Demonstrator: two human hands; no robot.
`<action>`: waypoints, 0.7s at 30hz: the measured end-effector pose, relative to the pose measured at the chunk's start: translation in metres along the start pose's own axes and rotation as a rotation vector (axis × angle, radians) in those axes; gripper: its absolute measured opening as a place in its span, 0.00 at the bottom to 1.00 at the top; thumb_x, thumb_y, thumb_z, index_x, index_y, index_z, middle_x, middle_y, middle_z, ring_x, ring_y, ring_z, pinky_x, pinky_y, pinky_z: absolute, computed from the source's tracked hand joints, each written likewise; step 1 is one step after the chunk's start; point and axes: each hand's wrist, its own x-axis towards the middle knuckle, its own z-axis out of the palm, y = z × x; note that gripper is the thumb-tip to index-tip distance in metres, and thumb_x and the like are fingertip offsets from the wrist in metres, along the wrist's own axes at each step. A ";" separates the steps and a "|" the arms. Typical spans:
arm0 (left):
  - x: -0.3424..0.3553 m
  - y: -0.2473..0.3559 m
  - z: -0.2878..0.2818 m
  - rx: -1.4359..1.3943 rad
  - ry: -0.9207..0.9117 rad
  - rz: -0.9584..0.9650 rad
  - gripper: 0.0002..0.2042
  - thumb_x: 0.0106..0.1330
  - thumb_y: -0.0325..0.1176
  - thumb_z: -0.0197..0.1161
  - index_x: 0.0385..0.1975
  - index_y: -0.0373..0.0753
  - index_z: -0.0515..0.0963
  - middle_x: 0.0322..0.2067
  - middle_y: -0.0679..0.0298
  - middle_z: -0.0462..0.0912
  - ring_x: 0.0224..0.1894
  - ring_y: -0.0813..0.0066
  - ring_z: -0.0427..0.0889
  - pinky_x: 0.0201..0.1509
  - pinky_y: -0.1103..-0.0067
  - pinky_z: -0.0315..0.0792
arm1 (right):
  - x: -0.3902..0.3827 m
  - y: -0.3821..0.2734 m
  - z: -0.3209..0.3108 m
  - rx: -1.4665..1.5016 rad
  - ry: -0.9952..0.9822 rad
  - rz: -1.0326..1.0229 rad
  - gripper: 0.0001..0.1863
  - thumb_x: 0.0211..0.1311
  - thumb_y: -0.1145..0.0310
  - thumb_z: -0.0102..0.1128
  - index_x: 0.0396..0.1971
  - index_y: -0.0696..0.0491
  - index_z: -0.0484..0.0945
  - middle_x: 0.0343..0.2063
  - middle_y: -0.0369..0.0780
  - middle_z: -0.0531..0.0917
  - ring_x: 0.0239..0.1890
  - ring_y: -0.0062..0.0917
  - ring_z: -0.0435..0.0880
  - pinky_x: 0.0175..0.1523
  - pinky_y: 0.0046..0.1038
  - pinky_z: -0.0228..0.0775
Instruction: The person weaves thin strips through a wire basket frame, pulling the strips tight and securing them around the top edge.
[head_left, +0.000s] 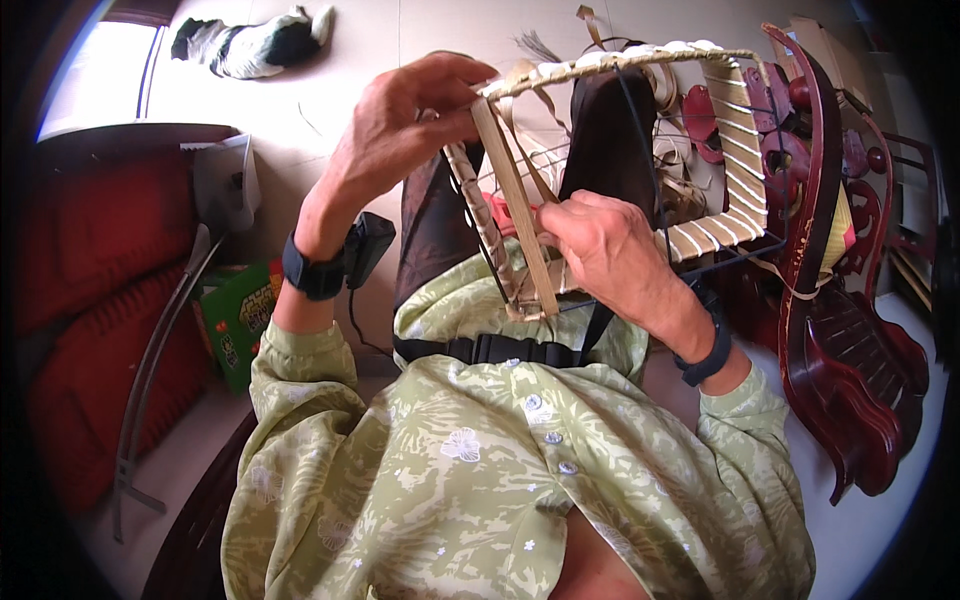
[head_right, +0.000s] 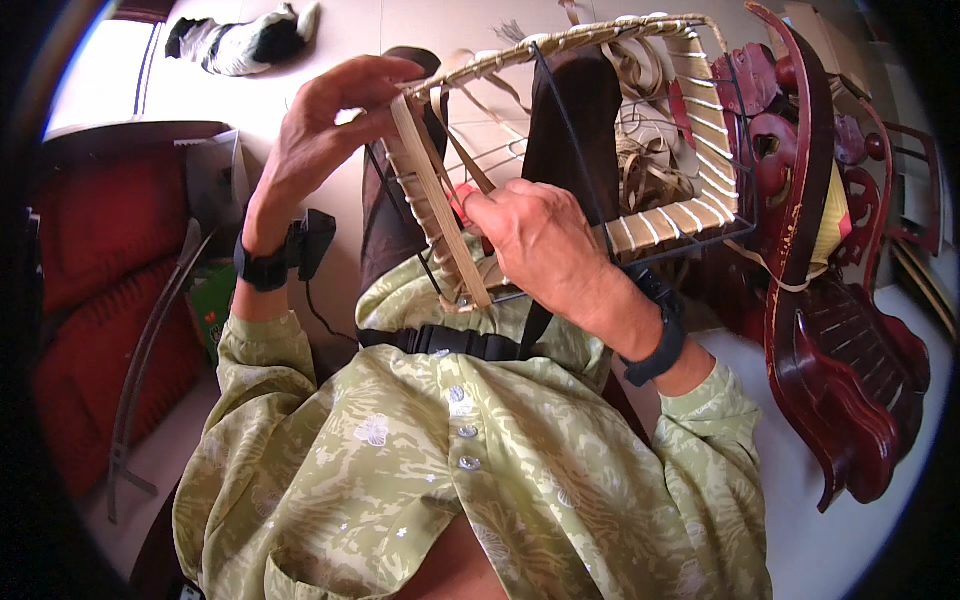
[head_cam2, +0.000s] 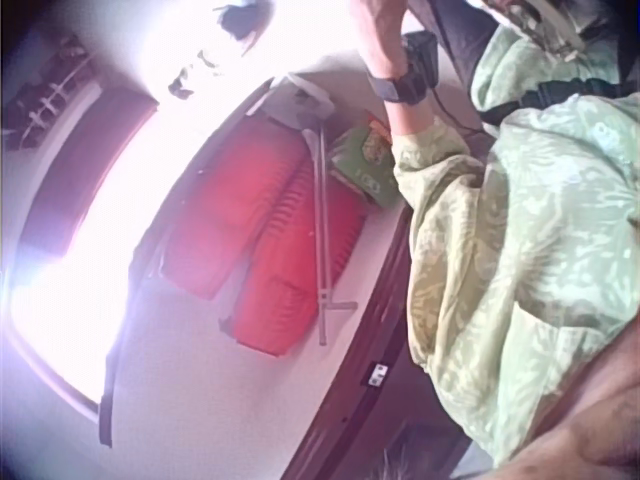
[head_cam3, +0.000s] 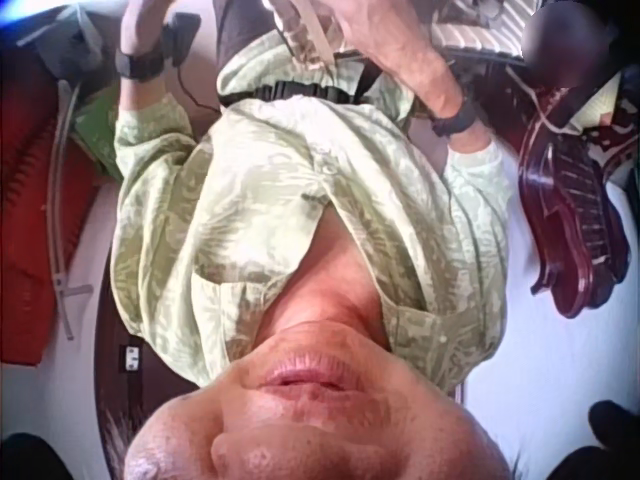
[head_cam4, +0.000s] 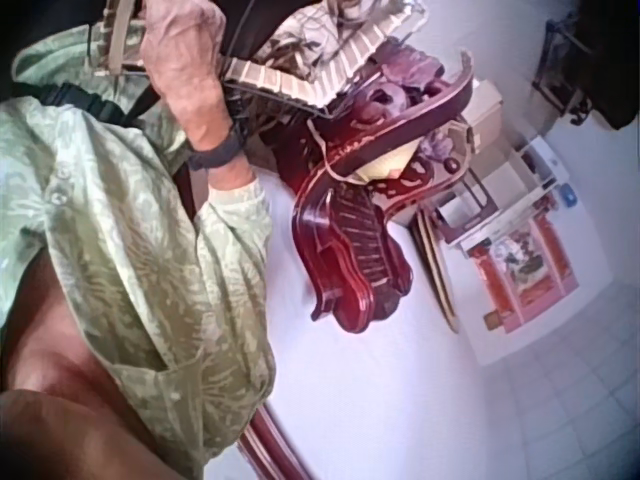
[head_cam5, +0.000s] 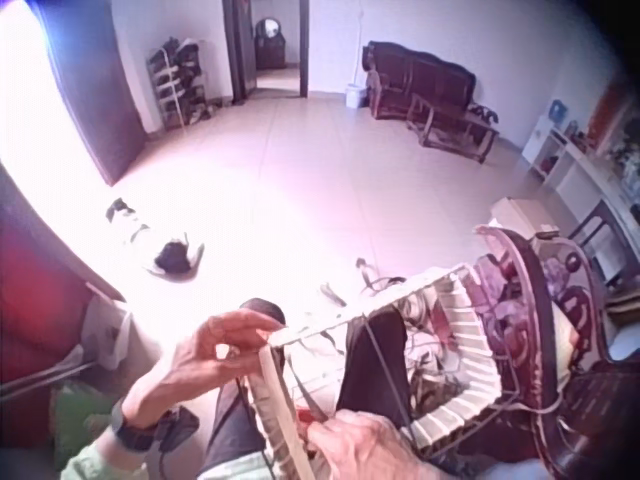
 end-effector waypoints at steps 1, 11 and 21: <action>-0.008 -0.001 0.002 0.112 0.088 0.083 0.18 0.62 0.24 0.69 0.54 0.34 0.79 0.41 0.63 0.87 0.43 0.75 0.85 0.49 0.77 0.77 | 0.001 0.001 0.001 0.094 -0.007 0.027 0.03 0.55 0.80 0.60 0.29 0.59 0.76 0.22 0.47 0.78 0.30 0.45 0.80 0.35 0.43 0.71; -0.133 0.015 0.078 -0.574 0.253 -0.417 0.11 0.75 0.25 0.57 0.54 0.31 0.78 0.47 0.63 0.84 0.48 0.78 0.81 0.55 0.79 0.74 | -0.012 0.006 0.001 0.343 -0.319 0.056 0.06 0.60 0.74 0.61 0.35 0.57 0.82 0.31 0.47 0.83 0.38 0.44 0.83 0.44 0.40 0.76; -0.113 -0.017 0.075 -1.040 -0.030 -0.503 0.17 0.77 0.33 0.56 0.59 0.32 0.76 0.50 0.57 0.84 0.36 0.77 0.85 0.39 0.80 0.81 | -0.006 0.011 0.002 0.434 -0.465 0.073 0.09 0.61 0.66 0.62 0.34 0.54 0.86 0.29 0.51 0.83 0.35 0.48 0.83 0.42 0.42 0.76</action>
